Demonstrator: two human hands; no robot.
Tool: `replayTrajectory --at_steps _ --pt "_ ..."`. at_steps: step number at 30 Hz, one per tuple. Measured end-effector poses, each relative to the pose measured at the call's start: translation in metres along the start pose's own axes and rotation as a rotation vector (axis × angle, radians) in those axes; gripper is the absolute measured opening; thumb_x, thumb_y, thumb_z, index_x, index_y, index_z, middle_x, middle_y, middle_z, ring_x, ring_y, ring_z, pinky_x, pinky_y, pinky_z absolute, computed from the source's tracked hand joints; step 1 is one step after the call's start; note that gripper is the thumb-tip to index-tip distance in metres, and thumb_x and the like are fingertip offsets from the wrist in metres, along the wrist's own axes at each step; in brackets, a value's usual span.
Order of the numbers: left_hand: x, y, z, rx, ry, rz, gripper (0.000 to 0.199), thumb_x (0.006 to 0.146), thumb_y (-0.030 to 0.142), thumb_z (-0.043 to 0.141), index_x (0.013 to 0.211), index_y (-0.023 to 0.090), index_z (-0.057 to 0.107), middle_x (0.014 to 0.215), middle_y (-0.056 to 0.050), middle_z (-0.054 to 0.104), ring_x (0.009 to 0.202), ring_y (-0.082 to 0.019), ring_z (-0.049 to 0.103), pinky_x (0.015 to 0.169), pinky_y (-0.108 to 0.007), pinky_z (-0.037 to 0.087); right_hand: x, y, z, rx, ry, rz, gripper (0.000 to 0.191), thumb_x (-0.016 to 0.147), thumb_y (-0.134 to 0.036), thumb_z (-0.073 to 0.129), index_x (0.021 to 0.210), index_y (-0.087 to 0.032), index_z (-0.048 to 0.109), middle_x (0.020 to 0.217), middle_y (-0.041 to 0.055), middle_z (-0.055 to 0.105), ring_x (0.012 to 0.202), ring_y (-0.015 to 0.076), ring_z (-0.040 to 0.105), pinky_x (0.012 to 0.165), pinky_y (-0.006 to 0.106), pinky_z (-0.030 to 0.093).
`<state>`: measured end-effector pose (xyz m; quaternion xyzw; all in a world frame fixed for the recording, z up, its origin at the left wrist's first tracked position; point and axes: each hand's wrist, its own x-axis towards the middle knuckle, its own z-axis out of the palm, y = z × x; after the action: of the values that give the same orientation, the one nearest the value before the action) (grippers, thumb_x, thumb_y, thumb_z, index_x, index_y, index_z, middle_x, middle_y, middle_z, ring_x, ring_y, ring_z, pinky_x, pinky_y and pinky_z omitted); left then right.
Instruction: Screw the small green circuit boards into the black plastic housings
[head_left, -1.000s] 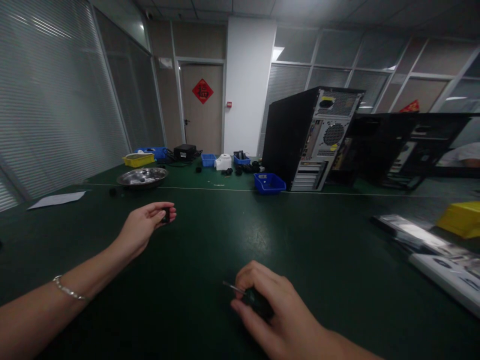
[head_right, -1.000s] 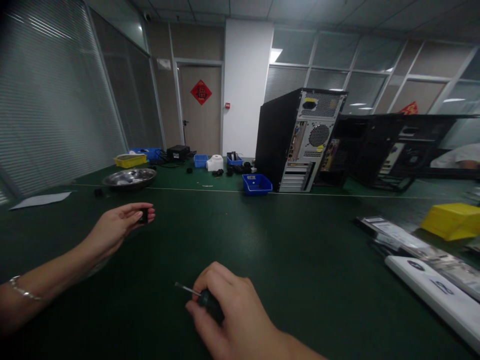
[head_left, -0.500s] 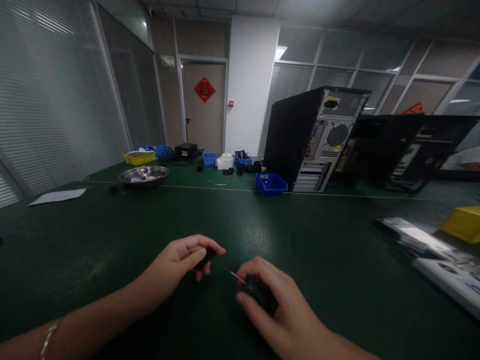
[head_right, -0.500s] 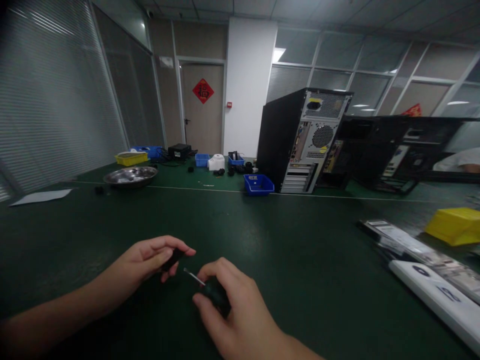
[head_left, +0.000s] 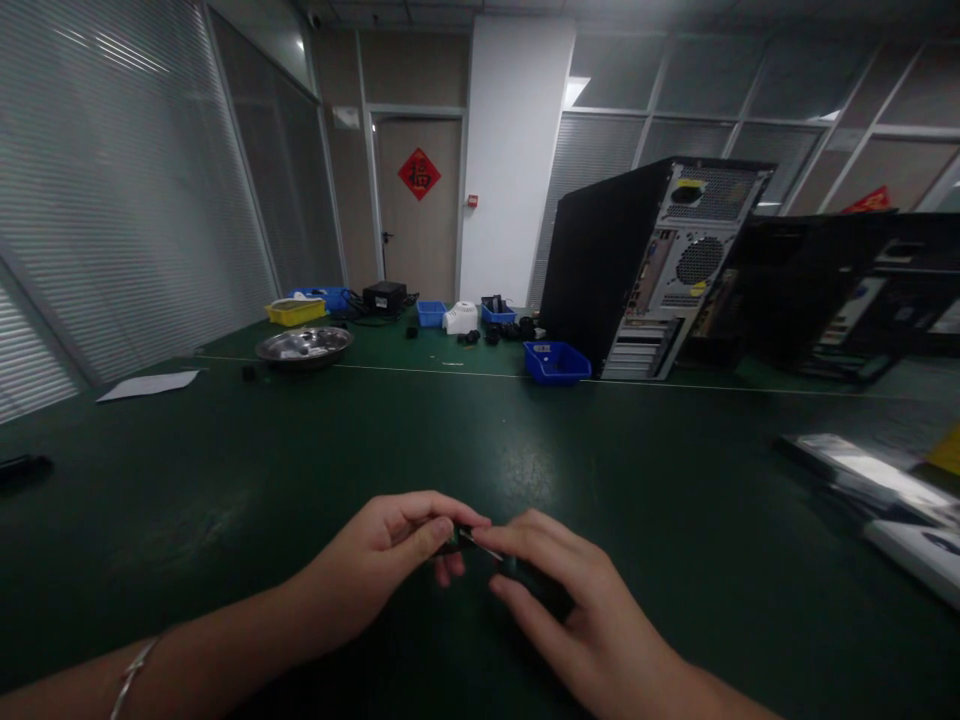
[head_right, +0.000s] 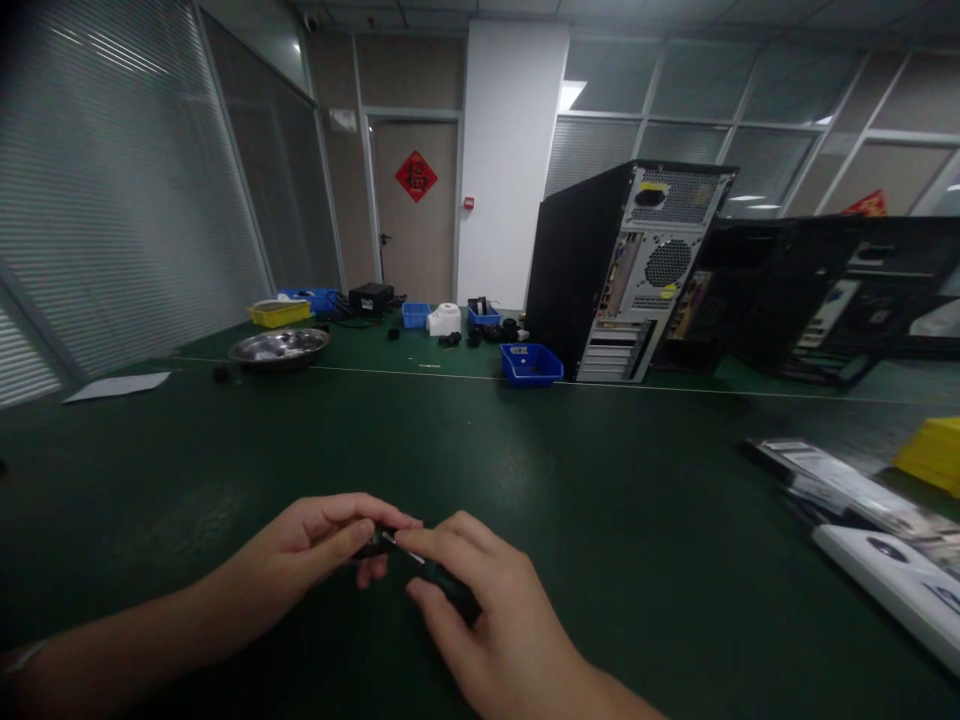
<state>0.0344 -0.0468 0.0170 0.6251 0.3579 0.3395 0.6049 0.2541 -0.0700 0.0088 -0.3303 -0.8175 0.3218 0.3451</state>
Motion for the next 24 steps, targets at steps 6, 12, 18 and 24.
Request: replayTrajectory --at_steps 6,12,18,24 --pt "-0.0018 0.0014 0.0023 0.024 0.017 0.042 0.029 0.079 0.018 0.069 0.108 0.017 0.071 0.106 -0.006 0.067 0.095 -0.02 0.062 0.085 -0.031 0.049 0.0017 0.0007 -0.0007 -0.05 0.014 0.008 0.036 0.093 -0.013 0.056 0.126 -0.028 0.062 0.104 0.0044 0.064 0.091 0.0166 0.064 0.078 0.027 0.052" --pt "-0.0047 0.0019 0.0021 0.238 0.113 0.067 0.025 0.082 0.018 0.066 0.106 0.018 0.072 0.099 -0.005 0.075 0.082 -0.018 0.067 0.076 -0.029 0.053 0.0003 -0.0006 0.0001 -0.119 0.006 0.014 0.036 0.094 -0.015 0.054 0.126 -0.028 0.062 0.103 0.0051 0.063 0.088 0.017 0.064 0.076 0.028 0.052" --pt "-0.008 0.0017 -0.0001 0.494 0.15 0.167 0.025 0.082 0.022 0.069 0.107 0.025 0.074 0.106 -0.003 0.077 0.1 -0.022 0.069 0.092 -0.031 0.049 -0.0017 0.0006 0.0009 -0.123 0.017 0.004 0.036 0.094 -0.015 0.053 0.126 -0.028 0.063 0.103 0.005 0.064 0.086 0.017 0.064 0.074 0.028 0.052" --pt "-0.0061 -0.0008 0.003 0.101 0.111 0.03 0.026 0.076 0.018 0.073 0.102 0.021 0.076 0.093 -0.003 0.078 0.078 -0.017 0.069 0.072 -0.025 0.054 -0.0027 0.0029 0.002 -0.098 0.056 -0.047 0.036 0.092 -0.014 0.054 0.124 -0.026 0.064 0.1 0.0056 0.064 0.084 0.0169 0.064 0.073 0.027 0.052"
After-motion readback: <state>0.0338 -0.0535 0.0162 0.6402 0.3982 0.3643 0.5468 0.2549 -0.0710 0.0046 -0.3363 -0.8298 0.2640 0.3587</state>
